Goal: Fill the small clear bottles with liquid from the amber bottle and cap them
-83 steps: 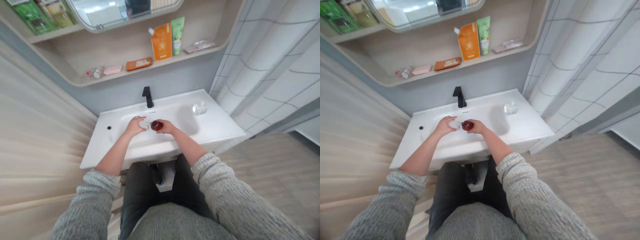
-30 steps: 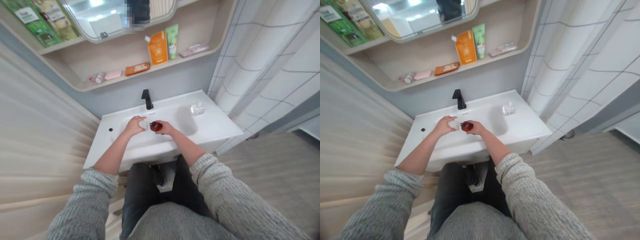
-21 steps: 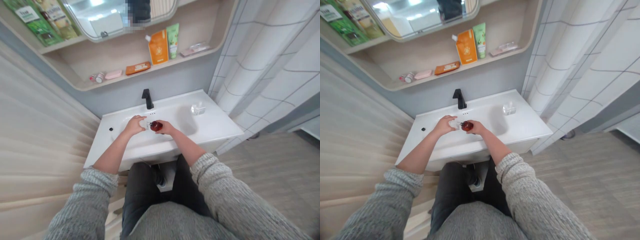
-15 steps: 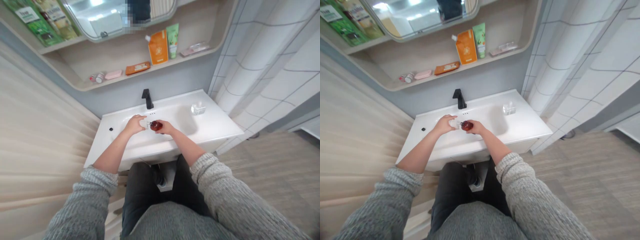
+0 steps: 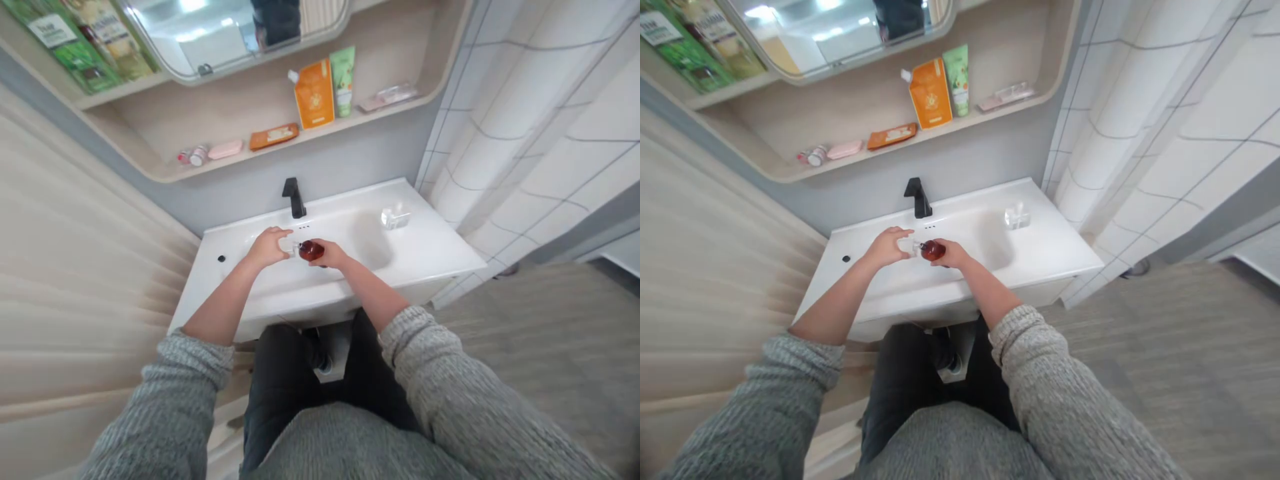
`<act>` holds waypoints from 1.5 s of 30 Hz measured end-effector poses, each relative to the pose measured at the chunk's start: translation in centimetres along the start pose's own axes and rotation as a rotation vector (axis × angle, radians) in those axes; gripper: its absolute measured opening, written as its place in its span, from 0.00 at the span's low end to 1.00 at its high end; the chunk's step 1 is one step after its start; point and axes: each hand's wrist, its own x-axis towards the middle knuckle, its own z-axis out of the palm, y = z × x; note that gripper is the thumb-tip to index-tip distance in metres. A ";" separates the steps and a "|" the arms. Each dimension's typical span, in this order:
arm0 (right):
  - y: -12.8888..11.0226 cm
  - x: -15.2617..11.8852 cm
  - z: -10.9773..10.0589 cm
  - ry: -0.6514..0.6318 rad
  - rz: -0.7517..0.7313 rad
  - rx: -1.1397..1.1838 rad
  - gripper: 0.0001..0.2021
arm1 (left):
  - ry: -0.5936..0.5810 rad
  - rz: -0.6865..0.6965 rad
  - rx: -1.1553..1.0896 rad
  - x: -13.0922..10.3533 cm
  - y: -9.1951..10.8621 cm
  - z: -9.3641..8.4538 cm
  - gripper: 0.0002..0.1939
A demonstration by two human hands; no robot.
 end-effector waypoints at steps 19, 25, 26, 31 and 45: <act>-0.5 -0.1 -0.1 0.024 -0.021 0.052 0.42 | -0.022 0.089 0.107 0.5 0.5 -0.9 0.41; -0.6 -0.2 -0.1 0.042 -0.038 0.069 0.42 | -0.032 0.100 0.132 0.8 1.2 -1.7 0.40; -0.7 -0.3 -0.1 0.047 -0.037 0.076 0.42 | -0.035 0.104 0.139 1.0 1.3 -1.9 0.40; -1.3 -0.7 -0.3 0.070 -0.024 0.107 0.43 | -0.043 0.137 0.176 1.7 2.0 -2.7 0.40; -1.4 -0.8 -0.3 0.062 -0.016 0.171 0.44 | -0.072 0.203 0.256 2.5 3.4 -4.1 0.37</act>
